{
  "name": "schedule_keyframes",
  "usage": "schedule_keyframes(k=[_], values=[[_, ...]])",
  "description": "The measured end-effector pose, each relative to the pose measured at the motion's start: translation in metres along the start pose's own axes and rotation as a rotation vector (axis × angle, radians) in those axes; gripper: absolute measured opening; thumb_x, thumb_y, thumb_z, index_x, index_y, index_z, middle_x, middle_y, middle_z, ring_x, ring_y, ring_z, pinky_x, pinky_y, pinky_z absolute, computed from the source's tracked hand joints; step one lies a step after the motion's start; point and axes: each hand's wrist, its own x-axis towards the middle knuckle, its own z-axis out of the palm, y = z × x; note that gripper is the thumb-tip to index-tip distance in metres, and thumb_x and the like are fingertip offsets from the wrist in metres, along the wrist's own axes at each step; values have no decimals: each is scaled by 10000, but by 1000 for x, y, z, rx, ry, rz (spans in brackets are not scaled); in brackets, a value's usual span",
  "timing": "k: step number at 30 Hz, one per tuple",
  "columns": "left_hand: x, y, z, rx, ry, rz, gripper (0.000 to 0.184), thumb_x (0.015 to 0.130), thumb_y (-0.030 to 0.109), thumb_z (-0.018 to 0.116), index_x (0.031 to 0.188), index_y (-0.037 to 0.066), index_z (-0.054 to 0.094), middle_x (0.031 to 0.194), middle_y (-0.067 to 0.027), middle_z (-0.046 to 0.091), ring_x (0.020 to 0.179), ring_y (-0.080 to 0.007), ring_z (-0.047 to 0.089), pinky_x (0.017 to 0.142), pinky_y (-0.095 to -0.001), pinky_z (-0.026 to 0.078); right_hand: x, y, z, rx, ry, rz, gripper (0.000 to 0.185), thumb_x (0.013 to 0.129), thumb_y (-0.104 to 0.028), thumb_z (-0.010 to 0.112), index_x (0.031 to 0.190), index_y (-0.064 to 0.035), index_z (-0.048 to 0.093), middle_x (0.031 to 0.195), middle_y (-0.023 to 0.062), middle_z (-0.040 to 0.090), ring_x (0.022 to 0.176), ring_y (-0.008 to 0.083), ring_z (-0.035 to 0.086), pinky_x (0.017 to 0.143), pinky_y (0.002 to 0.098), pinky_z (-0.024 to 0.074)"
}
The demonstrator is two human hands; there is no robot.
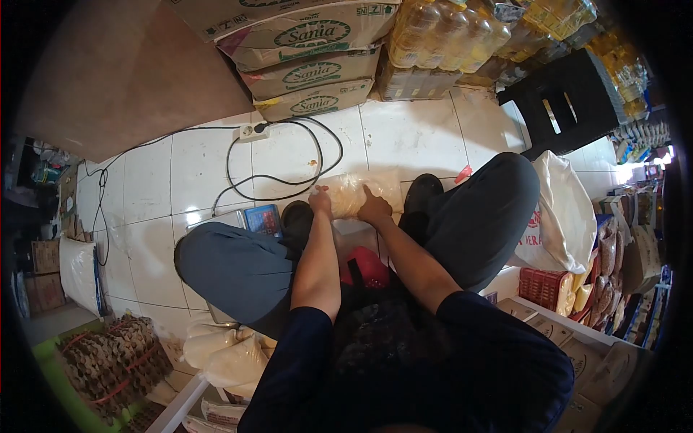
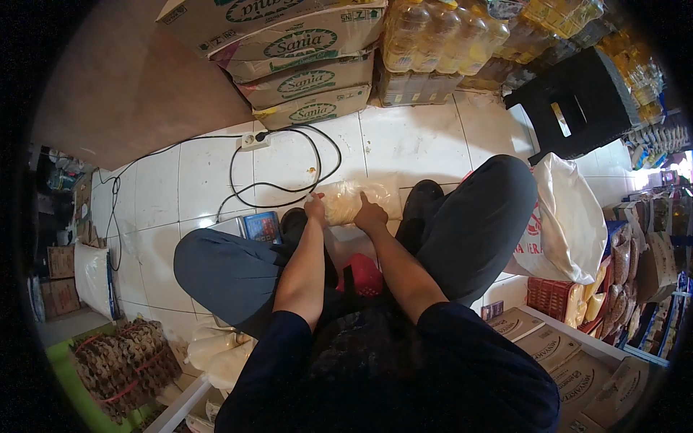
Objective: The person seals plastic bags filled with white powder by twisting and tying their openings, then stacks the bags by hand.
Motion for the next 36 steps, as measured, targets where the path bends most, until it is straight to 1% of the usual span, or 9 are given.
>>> schedule_keyframes(k=[7,10,13,19,22,25,28,33,36], values=[[-13,13,-1,-72,-31,-34,420,961,350,407,881,40,677,960,-132,622,878,-254,580,773,-366,474,7,10,5,77,85,49,695,751,-180,508,1416,-214,311,1034,217,624,941,355,625,795,454,492],[-11,11,0,-73,-30,-24,422,962,348,403,873,41,679,963,-130,622,882,-253,579,779,-364,471,9,14,3,109,64,95,757,702,-232,551,1418,-238,306,1065,228,613,980,363,612,848,442,478],[-6,5,-1,-51,-36,15,422,962,348,402,872,43,681,966,-128,623,887,-253,578,789,-365,466,8,14,0,140,41,138,766,705,-233,551,1425,-223,288,1081,225,607,985,366,609,856,442,475],[-12,11,1,-39,0,-14,419,961,348,403,882,47,683,989,-136,623,913,-264,576,801,-372,461,12,16,-2,123,53,193,608,716,-236,564,1267,-26,416,1081,245,598,992,363,607,853,440,481],[-13,14,1,-42,13,-36,416,959,338,403,875,44,685,1007,-140,624,930,-269,577,811,-373,455,10,19,1,63,42,114,510,731,-256,572,1152,11,464,1057,253,603,988,364,608,845,439,483],[-17,18,1,-16,20,-37,406,951,315,407,858,35,686,1013,-143,632,931,-272,583,829,-365,441,4,16,7,35,15,22,378,777,-178,526,1103,9,484,1026,256,605,985,369,603,843,446,477],[-16,16,0,-2,11,-12,396,945,304,417,850,35,691,971,-145,645,900,-276,594,811,-361,442,5,9,18,53,-3,-45,490,732,-274,569,1113,22,482,1015,272,609,983,384,602,845,440,477],[-5,6,3,-37,17,-15,400,943,292,414,821,33,694,947,-152,648,881,-280,597,805,-357,440,3,10,15,126,-17,-120,533,731,-251,536,1201,-5,487,1070,261,601,1006,381,591,865,429,470],[5,-3,4,49,37,93,399,944,287,409,823,32,692,939,-150,648,887,-279,596,812,-356,438,9,11,7,170,31,-91,520,753,-234,520,1235,-38,501,1116,242,591,1042,368,578,887,428,460]])
